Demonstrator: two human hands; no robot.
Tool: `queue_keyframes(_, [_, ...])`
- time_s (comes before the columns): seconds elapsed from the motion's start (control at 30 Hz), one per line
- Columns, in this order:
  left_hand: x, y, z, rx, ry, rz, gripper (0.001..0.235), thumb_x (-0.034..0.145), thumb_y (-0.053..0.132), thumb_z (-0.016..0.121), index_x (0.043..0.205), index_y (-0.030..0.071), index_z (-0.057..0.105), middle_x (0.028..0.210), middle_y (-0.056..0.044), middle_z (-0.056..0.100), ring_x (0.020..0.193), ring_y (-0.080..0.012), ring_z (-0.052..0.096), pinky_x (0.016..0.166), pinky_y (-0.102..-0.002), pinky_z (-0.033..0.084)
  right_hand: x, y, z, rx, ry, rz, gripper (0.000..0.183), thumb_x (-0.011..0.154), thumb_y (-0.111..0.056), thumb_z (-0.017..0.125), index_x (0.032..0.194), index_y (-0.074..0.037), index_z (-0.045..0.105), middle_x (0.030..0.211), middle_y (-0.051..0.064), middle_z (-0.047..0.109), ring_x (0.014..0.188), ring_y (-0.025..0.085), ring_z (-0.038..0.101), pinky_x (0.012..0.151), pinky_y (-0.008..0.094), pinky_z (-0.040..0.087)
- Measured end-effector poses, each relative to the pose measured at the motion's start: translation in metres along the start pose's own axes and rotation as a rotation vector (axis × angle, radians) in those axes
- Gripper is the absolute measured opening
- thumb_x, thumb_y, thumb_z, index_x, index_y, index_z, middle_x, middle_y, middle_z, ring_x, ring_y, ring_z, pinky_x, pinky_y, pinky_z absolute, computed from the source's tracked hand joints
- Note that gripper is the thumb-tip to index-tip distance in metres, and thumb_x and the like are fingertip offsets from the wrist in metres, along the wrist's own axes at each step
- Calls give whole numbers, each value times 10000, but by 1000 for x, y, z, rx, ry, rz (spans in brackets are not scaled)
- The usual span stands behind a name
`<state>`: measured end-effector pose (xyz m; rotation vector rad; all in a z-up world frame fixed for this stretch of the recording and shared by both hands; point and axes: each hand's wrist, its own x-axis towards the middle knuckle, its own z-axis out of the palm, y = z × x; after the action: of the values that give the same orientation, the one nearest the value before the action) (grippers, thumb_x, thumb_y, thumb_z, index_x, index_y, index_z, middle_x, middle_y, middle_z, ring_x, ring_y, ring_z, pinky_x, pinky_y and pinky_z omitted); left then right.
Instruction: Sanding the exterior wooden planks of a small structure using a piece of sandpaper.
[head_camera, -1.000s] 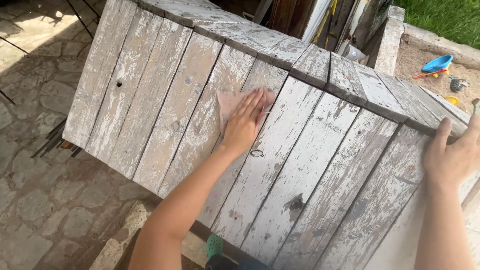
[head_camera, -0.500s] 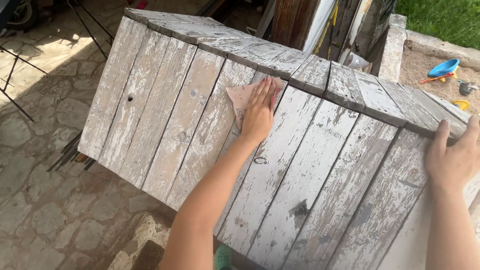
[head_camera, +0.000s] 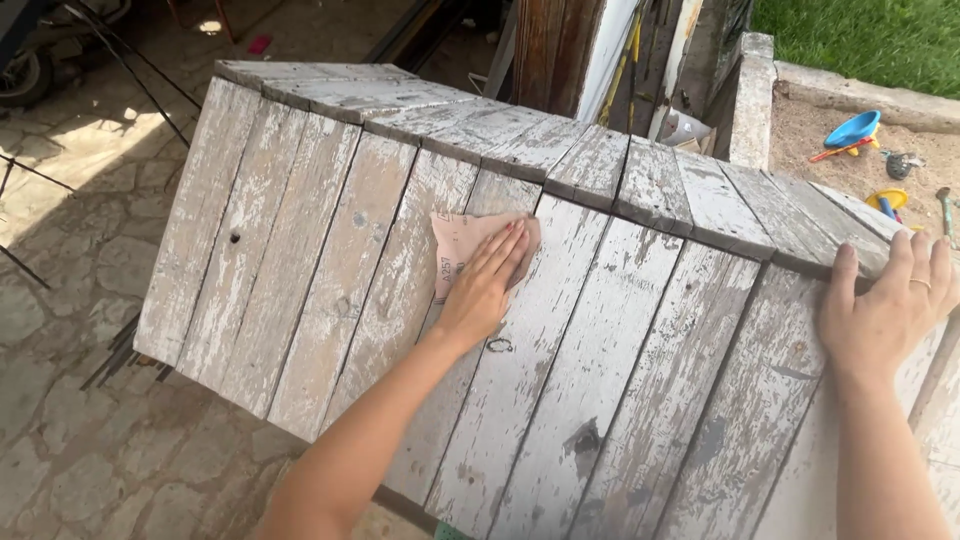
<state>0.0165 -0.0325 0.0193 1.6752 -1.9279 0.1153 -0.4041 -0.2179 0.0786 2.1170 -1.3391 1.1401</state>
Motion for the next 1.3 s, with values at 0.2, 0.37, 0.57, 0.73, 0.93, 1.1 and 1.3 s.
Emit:
queue_keyframes(0.2, [46, -22, 13, 145, 63, -66, 661, 967, -83, 376, 1596, 58, 232, 1681, -129, 220, 1568, -246, 198, 1322, -374, 122, 3, -7, -7, 40, -37, 31, 551, 1218, -254, 594, 1463, 240, 594, 1491, 455, 537, 1416, 510, 331, 1098, 597, 222])
queue_keyframes(0.37, [5, -6, 0, 72, -49, -46, 659, 1006, -43, 397, 1610, 83, 167, 1699, -90, 130, 1576, -204, 122, 1320, -368, 74, 0, 6, 4, 1, 19, -8, 553, 1250, -274, 612, 1445, 242, 648, 1498, 449, 590, 1456, 494, 376, 1148, 576, 187])
queue_keyframes(0.57, [29, -19, -5, 50, -41, -45, 505, 1134, 228, 258, 1609, 97, 148, 1697, -85, 134, 1579, -201, 129, 1325, -344, 68, 1, -7, -10, 13, -25, 18, 565, 1238, -269, 590, 1470, 245, 598, 1495, 451, 549, 1428, 495, 345, 1125, 559, 231])
queue_keyframes(0.73, [-16, 1, 6, 52, -20, 1, 705, 989, 2, 484, 1614, 58, 162, 1702, -111, 163, 1587, -241, 150, 1331, -392, 83, 8, -10, -9, 66, -36, 93, 513, 1195, -190, 633, 1477, 232, 557, 1494, 443, 493, 1350, 558, 438, 1055, 599, 315])
queue_keyframes(0.93, [19, -9, -1, -48, -8, -92, 595, 1117, 123, 336, 1625, 193, 35, 1718, -62, 135, 1599, -214, 125, 1333, -374, 86, 7, -17, -12, 33, -55, 113, 517, 1211, -229, 637, 1481, 204, 554, 1504, 415, 485, 1323, 562, 485, 1017, 599, 383])
queue_keyframes(1.1, [-3, 2, 2, -34, 52, -94, 708, 1001, -6, 468, 1625, 92, 149, 1711, -89, 159, 1593, -239, 145, 1333, -416, 77, 16, -22, -15, 65, -33, 75, 578, 1243, -270, 589, 1490, 253, 576, 1521, 454, 525, 1433, 501, 331, 1139, 585, 172])
queue_keyframes(1.3, [-100, 19, -11, -95, 7, 27, 676, 956, -109, 438, 1588, 37, 247, 1652, -133, 312, 1545, -291, 291, 1306, -442, 208, 5, -11, -9, 35, -36, 63, 538, 1210, -267, 616, 1451, 215, 609, 1518, 438, 550, 1444, 511, 361, 1164, 569, 157])
